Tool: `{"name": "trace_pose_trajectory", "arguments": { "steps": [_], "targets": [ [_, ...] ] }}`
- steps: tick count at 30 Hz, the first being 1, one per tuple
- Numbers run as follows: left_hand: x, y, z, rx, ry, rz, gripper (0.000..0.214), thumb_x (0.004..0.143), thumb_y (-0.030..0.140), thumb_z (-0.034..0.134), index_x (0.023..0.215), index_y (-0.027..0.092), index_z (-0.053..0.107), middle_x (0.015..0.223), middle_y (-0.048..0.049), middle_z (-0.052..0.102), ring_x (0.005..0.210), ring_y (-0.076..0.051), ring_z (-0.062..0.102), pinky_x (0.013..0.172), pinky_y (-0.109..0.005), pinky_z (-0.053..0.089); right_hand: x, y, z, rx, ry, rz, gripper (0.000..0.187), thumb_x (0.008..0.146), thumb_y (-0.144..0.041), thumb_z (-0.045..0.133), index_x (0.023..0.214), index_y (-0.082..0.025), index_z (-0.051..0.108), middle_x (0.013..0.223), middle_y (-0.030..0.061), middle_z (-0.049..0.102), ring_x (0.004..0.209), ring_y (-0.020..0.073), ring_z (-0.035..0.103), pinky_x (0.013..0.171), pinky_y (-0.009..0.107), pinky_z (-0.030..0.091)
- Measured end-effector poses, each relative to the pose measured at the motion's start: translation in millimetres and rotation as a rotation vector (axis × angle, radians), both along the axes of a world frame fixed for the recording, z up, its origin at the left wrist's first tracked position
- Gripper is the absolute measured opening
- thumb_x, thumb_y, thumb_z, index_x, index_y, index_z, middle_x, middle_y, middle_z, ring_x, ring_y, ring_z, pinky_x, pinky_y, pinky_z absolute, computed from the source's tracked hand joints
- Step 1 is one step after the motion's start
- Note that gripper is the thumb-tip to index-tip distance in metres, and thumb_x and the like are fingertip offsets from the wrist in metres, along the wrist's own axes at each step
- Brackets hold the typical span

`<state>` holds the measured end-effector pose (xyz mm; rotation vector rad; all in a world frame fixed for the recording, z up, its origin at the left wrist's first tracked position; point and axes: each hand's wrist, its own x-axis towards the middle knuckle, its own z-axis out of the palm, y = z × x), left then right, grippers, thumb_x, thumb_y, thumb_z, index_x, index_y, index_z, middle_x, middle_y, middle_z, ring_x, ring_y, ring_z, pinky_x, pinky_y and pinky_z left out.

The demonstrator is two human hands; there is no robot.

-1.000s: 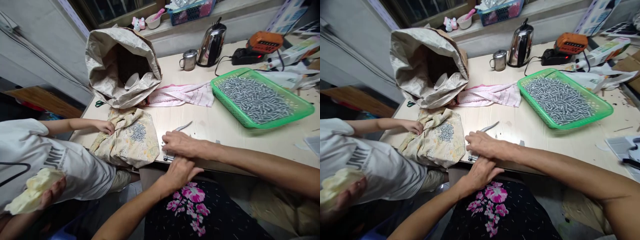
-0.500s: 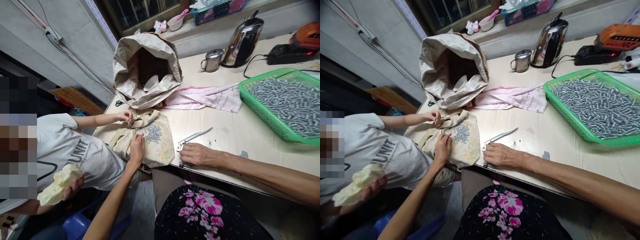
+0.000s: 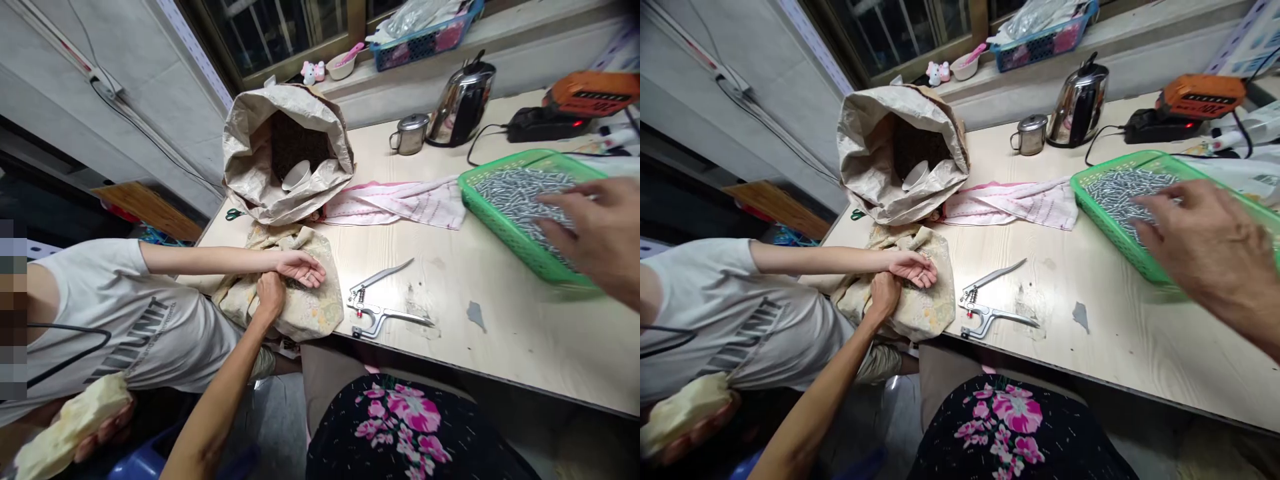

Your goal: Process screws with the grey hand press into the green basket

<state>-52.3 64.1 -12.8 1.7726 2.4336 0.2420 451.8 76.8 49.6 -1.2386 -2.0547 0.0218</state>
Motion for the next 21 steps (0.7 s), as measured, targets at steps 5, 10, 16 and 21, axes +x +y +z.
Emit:
{"name": "trace_pose_trajectory", "arguments": {
  "steps": [5,10,16,21],
  "targets": [
    [0,-8,7.1,0.015,0.011,0.008,0.025,0.083,0.019,0.047,0.084,0.014,0.071,0.092,-0.0269,0.071,0.09,-0.041,0.068,0.078,-0.049,0.048,-112,-34,-4.7,-0.017,-0.114,0.341,0.03,0.098,-0.015,0.043,0.118,-0.024,0.062,0.103,0.0097,0.062,0.092,0.0243,0.059,0.075,0.04,0.052],
    [3,-11,10.9,-0.023,0.052,0.01,0.028,0.083,0.015,0.044,0.083,0.01,0.071,0.09,-0.0244,0.072,0.086,-0.035,0.07,0.073,-0.04,0.048,-243,-11,-23.0,0.066,-0.304,0.654,0.03,0.1,-0.012,0.039,0.118,-0.017,0.062,0.098,0.0083,0.065,0.092,0.0202,0.058,0.075,0.034,0.05],
    [3,-18,8.2,-0.012,0.044,-0.004,0.026,0.085,0.014,0.047,0.092,0.005,0.071,0.094,-0.0219,0.071,0.091,-0.031,0.068,0.078,-0.035,0.049,-305,7,-65.5,-0.024,-0.381,0.646,0.027,0.096,-0.006,0.043,0.111,-0.013,0.064,0.108,0.0117,0.065,0.114,0.0222,0.055,0.093,0.038,0.046],
    [25,-50,24.5,0.083,0.013,-0.039,0.029,0.092,0.024,0.046,0.102,0.009,0.069,0.105,-0.0194,0.068,0.095,-0.029,0.065,0.081,-0.037,0.049,-289,2,-69.6,-0.246,-0.096,0.644,0.014,0.095,-0.011,0.048,0.098,-0.012,0.062,0.097,0.0113,0.066,0.094,0.0206,0.06,0.085,0.034,0.048]
  ]
}}
